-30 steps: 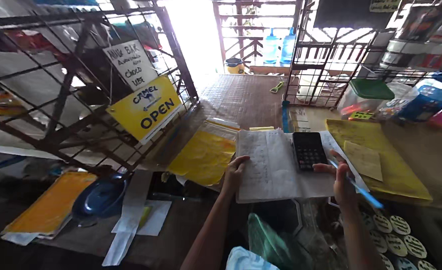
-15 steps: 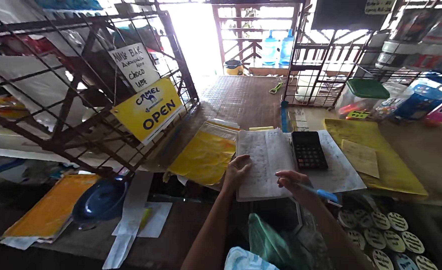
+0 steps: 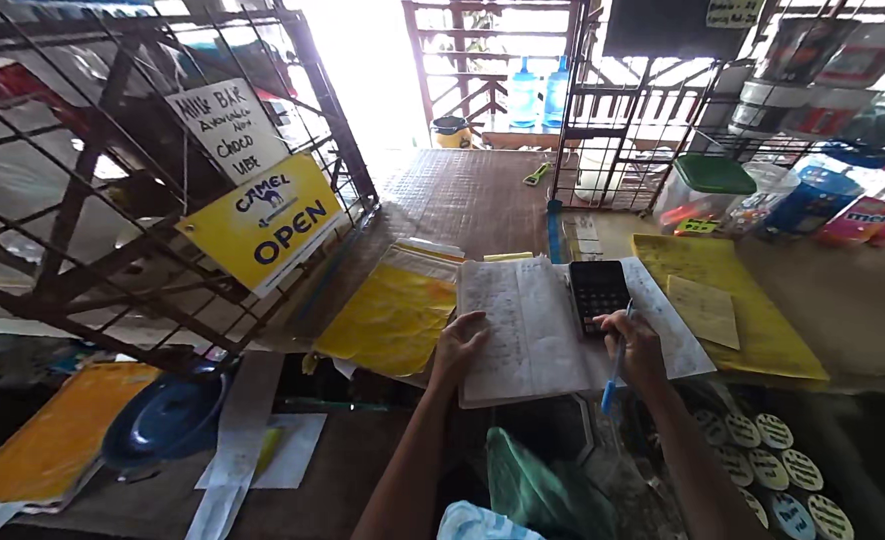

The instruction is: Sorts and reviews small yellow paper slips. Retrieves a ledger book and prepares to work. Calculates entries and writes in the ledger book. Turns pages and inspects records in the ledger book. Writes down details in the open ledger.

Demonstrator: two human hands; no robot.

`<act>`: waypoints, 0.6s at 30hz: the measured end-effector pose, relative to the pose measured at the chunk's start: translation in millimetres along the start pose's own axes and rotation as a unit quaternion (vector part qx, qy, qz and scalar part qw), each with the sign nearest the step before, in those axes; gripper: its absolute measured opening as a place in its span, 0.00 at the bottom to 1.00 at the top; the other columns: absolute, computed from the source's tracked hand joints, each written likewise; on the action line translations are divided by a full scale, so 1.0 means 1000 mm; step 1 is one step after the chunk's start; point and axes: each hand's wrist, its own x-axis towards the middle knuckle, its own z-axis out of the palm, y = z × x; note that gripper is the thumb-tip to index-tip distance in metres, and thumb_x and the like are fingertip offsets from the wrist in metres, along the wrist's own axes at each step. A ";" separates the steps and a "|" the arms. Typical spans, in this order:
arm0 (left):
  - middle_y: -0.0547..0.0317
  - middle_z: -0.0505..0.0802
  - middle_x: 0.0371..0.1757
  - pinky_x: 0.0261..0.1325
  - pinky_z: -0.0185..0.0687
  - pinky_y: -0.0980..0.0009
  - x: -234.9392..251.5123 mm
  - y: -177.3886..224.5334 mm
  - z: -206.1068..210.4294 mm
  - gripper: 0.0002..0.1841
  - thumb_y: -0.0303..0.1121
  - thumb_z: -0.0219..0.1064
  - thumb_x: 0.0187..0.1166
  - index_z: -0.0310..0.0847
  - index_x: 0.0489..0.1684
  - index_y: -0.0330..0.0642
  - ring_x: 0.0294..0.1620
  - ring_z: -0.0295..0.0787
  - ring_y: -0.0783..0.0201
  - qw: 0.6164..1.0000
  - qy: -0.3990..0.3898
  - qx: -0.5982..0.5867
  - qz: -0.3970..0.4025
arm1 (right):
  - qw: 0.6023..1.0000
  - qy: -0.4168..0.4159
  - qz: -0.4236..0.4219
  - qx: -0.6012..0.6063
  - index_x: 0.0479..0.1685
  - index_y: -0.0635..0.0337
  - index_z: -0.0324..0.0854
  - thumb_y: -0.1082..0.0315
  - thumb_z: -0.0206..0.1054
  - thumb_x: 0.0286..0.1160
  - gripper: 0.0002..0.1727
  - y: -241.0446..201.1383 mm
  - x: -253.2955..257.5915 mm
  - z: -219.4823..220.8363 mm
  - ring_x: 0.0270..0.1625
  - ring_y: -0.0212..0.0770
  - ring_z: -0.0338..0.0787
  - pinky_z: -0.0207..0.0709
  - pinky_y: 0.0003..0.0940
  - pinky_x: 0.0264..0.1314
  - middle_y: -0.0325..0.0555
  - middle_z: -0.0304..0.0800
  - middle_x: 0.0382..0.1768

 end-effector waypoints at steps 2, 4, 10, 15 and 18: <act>0.51 0.90 0.62 0.60 0.83 0.76 0.000 0.000 0.000 0.16 0.23 0.67 0.78 0.82 0.64 0.32 0.56 0.88 0.75 1.000 0.001 0.003 -0.001 | 1.000 -0.024 0.006 -0.010 0.34 0.65 0.90 0.81 0.61 0.65 0.11 -0.001 0.002 0.003 0.52 0.58 0.93 0.83 0.52 0.59 0.52 0.97 0.44; 0.51 0.90 0.62 0.59 0.83 0.77 0.000 0.000 0.000 0.16 0.23 0.67 0.78 0.82 0.64 0.32 0.55 0.88 0.75 1.000 0.002 0.000 0.000 | 1.000 -0.026 0.011 -0.012 0.34 0.65 0.90 0.82 0.60 0.66 0.11 -0.001 0.003 0.005 0.52 0.59 0.93 0.83 0.52 0.59 0.52 0.97 0.44; 0.50 0.90 0.63 0.62 0.82 0.76 -0.001 0.001 0.000 0.17 0.23 0.67 0.78 0.82 0.64 0.31 0.57 0.88 0.74 1.000 0.001 0.008 0.008 | 0.999 -0.031 0.017 -0.001 0.34 0.65 0.90 0.81 0.60 0.69 0.11 -0.001 0.005 0.006 0.53 0.57 0.93 0.82 0.50 0.61 0.50 0.97 0.45; 0.51 0.90 0.63 0.60 0.82 0.77 -0.002 0.003 0.000 0.17 0.23 0.66 0.78 0.82 0.65 0.32 0.56 0.88 0.75 1.000 0.002 0.007 -0.003 | 0.999 -0.006 0.030 0.038 0.35 0.68 0.88 0.80 0.58 0.71 0.11 0.008 0.002 -0.001 0.52 0.55 0.94 0.85 0.50 0.59 0.53 0.97 0.46; 0.51 0.90 0.63 0.59 0.83 0.77 -0.001 0.003 0.000 0.17 0.23 0.66 0.78 0.82 0.65 0.32 0.55 0.88 0.76 1.000 0.004 0.007 -0.002 | 0.993 0.084 0.067 0.053 0.39 0.73 0.85 0.80 0.55 0.70 0.12 0.016 -0.008 -0.010 0.37 0.47 0.94 0.87 0.40 0.41 0.58 0.94 0.40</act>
